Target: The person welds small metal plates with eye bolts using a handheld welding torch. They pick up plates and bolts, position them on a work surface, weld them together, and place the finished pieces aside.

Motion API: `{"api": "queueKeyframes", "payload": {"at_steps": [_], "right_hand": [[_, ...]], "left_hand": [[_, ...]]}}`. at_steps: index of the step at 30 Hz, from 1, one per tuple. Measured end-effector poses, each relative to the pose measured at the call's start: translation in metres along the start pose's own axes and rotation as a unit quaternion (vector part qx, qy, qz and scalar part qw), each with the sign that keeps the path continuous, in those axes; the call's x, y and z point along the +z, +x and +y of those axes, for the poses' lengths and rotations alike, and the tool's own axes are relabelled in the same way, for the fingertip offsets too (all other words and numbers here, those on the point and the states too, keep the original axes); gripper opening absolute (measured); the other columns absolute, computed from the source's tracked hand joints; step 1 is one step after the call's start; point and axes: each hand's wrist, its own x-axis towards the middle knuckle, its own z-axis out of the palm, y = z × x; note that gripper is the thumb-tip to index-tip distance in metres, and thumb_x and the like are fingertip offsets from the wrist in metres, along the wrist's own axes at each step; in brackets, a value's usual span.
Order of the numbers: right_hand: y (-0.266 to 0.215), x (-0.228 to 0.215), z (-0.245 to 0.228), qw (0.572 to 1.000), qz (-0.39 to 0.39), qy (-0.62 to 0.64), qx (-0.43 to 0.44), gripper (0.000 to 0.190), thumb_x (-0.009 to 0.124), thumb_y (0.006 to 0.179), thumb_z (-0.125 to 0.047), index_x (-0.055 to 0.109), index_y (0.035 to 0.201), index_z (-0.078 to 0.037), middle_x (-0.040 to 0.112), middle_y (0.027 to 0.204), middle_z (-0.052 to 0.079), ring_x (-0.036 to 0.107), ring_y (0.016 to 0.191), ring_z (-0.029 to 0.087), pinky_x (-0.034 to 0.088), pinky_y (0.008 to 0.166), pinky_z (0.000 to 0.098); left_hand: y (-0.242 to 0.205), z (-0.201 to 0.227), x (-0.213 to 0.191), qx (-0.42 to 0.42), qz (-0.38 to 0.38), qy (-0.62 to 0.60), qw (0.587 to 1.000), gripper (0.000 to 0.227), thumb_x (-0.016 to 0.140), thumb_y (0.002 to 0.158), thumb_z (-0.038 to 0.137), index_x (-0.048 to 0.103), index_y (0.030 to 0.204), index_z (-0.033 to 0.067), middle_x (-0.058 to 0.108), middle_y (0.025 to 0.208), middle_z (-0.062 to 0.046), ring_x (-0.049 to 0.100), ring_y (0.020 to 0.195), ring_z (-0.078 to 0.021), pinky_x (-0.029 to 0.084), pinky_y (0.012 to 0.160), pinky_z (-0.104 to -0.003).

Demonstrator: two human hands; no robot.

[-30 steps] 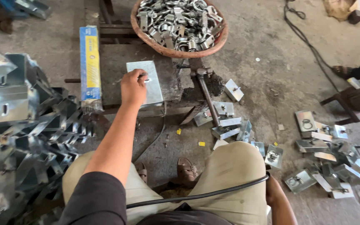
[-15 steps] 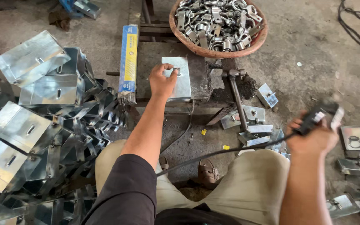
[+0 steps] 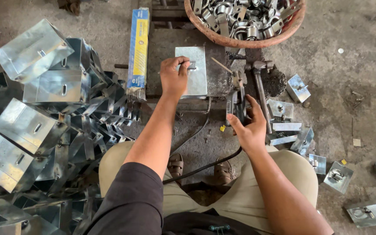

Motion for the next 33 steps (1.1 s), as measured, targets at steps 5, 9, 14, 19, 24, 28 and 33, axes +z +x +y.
{"api": "queueKeyframes", "payload": {"at_steps": [5,9,14,19,24,28,33], "right_hand": [[0.004,0.003,0.009,0.999,-0.010,-0.030,-0.028,0.074,0.087,0.085,-0.027,0.051,0.141,0.005,0.070,0.104,0.011,0.068,0.089,0.012,0.056,0.078,0.0261],[0.004,0.002,0.011,0.999,-0.013,-0.039,-0.035,0.075,0.087,0.084,-0.027,0.053,0.142,0.006,0.071,0.105,0.010,0.068,0.091,0.013,0.056,0.079,0.0261],[0.002,0.001,0.011,0.996,-0.014,-0.077,-0.045,0.073,0.087,0.085,-0.025,0.054,0.141,0.007,0.071,0.108,0.010,0.068,0.095,0.012,0.057,0.083,0.0254],[0.000,0.005,0.009,0.998,-0.021,-0.051,-0.026,0.071,0.086,0.084,-0.023,0.055,0.141,0.007,0.071,0.108,0.010,0.068,0.094,0.011,0.057,0.083,0.0253],[0.000,0.007,0.008,0.997,-0.022,-0.069,-0.039,0.071,0.087,0.083,-0.022,0.056,0.140,0.007,0.071,0.114,0.010,0.067,0.099,0.012,0.056,0.087,0.0263],[-0.001,0.007,0.007,0.996,-0.017,-0.079,-0.041,0.072,0.088,0.082,-0.022,0.057,0.139,0.007,0.070,0.117,0.011,0.066,0.101,0.012,0.056,0.089,0.0268],[-0.001,0.008,0.004,0.994,-0.018,-0.096,-0.044,0.071,0.088,0.082,-0.020,0.057,0.140,0.006,0.071,0.113,0.011,0.067,0.097,0.011,0.056,0.085,0.0255]], "left_hand": [[0.000,0.004,-0.003,0.006,0.006,0.018,1.000,0.006,0.079,0.086,0.011,0.078,0.092,0.0133,0.075,0.092,-0.004,0.061,0.103,-0.0265,0.049,0.094,-0.039],[0.003,0.009,-0.003,-0.013,0.002,0.017,1.000,0.006,0.080,0.086,0.013,0.079,0.093,0.0141,0.074,0.091,-0.003,0.059,0.102,-0.0251,0.049,0.093,-0.038],[0.003,0.013,-0.004,-0.084,-0.029,0.016,0.996,0.006,0.079,0.089,0.016,0.079,0.095,0.0150,0.070,0.094,-0.003,0.057,0.108,-0.0222,0.051,0.091,-0.035],[0.003,0.017,-0.007,-0.091,-0.032,0.026,0.995,0.006,0.079,0.090,0.015,0.079,0.096,0.0142,0.069,0.095,-0.003,0.057,0.107,-0.0212,0.051,0.093,-0.035],[0.003,0.018,-0.008,-0.086,-0.026,0.019,0.996,0.005,0.078,0.090,0.014,0.079,0.096,0.0139,0.066,0.095,-0.004,0.057,0.105,-0.0221,0.051,0.091,-0.036],[0.003,0.016,-0.006,-0.073,-0.025,0.031,0.997,0.006,0.079,0.090,0.014,0.079,0.096,0.0143,0.068,0.093,-0.003,0.057,0.106,-0.0231,0.050,0.092,-0.037],[0.001,0.010,-0.006,-0.052,-0.024,0.031,0.998,0.007,0.076,0.090,0.014,0.079,0.096,0.0155,0.069,0.094,-0.006,0.057,0.107,-0.0257,0.049,0.093,-0.039]]}}
